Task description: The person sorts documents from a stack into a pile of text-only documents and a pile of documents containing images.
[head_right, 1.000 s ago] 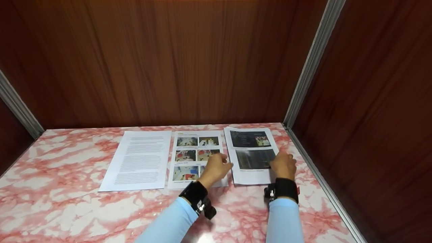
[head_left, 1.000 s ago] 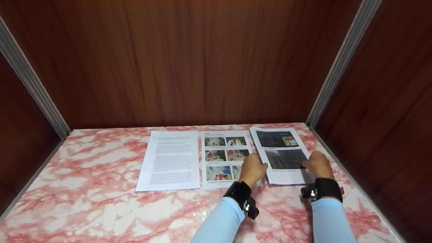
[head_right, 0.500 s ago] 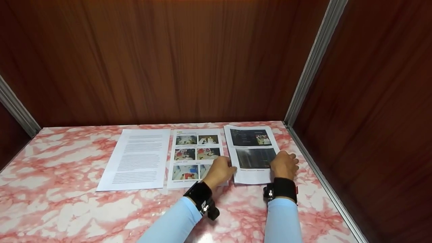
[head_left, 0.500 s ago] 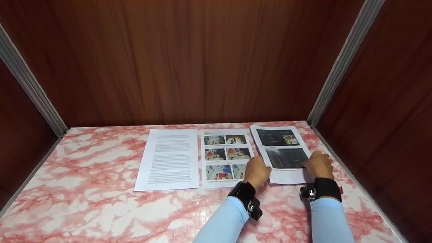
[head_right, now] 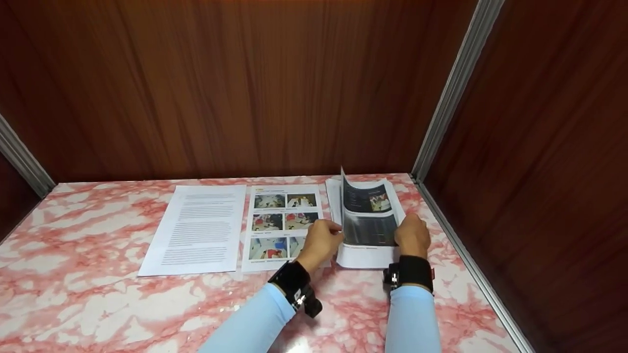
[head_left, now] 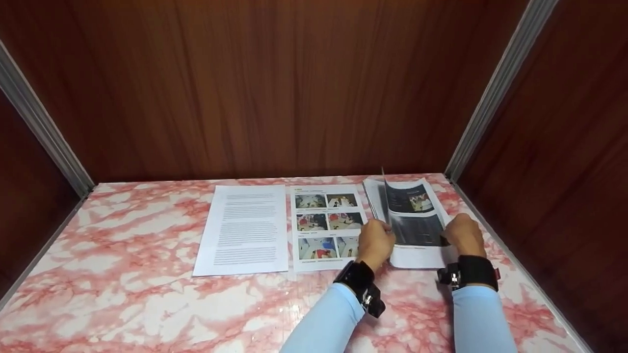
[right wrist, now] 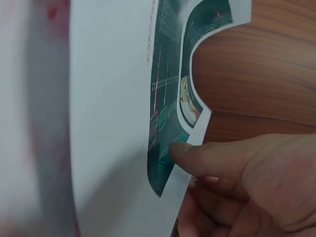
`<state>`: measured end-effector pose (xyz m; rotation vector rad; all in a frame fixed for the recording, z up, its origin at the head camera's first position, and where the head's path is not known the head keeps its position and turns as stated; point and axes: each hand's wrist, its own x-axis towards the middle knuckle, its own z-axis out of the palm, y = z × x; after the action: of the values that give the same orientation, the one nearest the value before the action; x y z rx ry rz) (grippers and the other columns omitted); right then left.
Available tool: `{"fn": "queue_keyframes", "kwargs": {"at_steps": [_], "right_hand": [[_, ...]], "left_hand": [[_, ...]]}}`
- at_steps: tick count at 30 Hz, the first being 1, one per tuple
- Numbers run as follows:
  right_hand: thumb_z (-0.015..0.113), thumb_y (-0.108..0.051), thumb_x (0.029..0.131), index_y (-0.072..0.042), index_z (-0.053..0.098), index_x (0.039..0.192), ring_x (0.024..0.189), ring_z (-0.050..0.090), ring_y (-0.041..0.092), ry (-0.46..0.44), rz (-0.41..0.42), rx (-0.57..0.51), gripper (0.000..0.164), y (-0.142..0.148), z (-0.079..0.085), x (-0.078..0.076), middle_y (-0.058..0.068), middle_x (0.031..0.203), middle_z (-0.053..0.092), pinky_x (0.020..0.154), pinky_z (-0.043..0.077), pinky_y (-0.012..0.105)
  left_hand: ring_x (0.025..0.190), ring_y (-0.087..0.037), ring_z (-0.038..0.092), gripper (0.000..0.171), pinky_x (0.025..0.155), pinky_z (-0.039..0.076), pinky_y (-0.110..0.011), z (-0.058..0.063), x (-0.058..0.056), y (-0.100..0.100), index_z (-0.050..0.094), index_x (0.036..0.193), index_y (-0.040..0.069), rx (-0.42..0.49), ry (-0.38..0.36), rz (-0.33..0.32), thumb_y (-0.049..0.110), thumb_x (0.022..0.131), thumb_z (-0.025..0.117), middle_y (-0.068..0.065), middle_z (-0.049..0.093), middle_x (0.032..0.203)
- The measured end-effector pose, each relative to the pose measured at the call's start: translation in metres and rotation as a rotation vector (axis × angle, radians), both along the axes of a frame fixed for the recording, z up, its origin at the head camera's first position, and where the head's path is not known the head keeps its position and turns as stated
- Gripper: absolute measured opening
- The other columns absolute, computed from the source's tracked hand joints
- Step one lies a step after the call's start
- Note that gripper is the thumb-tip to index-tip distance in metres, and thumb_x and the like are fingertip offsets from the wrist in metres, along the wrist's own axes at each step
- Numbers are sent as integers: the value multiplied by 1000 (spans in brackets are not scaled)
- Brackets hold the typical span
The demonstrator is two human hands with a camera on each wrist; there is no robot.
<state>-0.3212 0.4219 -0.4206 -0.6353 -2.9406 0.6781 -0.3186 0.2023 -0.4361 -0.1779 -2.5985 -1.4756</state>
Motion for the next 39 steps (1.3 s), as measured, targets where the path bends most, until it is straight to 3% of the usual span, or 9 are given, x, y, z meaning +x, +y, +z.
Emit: {"fn": "queue_keyframes", "kwargs": {"at_steps": [4,7,14,20,25,31,39], "right_hand": [[62,-12,78,6,63,96,78,57,33,55,29,-13,26,-1,2,1,27,98,62,65,45,39],[61,-11,78,6,63,102,83,58,34,94,45,-29,29,-2,6,5,26,102,62,67,45,38],[60,-15,80,3,64,95,80,56,31,126,44,-40,24,-6,14,9,23,100,63,65,43,34],[62,-20,80,0,67,96,80,57,30,87,24,-55,25,-9,20,11,22,97,64,63,43,34],[66,-25,80,-3,67,98,73,57,23,24,-3,-110,28,-7,26,14,10,83,64,58,42,30],[70,-30,78,-3,67,98,70,59,19,44,-5,-129,34,-8,35,18,4,75,65,56,42,28],[71,-31,77,-6,69,91,64,59,14,179,0,-113,29,-26,52,16,-1,71,66,56,43,25]], "left_hand": [[58,-12,58,11,52,46,-26,2,-2,-4,70,64,14,14,-1,2,10,73,64,1,68,65],[54,-10,51,16,50,43,-25,5,-3,-5,68,58,15,28,11,10,9,71,64,2,65,58],[70,-16,67,9,64,52,-27,10,-5,-11,74,75,11,42,29,32,8,72,66,-2,72,75],[71,-15,67,8,63,52,-25,9,-6,-16,74,76,11,64,43,27,9,73,67,-1,72,75],[66,-10,64,4,61,49,-22,13,-7,-24,74,74,11,96,39,7,14,74,72,2,71,72],[60,-7,60,5,58,46,-19,26,-10,-36,74,69,14,107,66,9,17,73,75,4,70,68],[61,-8,61,5,59,48,-22,49,-17,-64,75,72,17,102,57,17,21,73,74,4,71,72]]}}
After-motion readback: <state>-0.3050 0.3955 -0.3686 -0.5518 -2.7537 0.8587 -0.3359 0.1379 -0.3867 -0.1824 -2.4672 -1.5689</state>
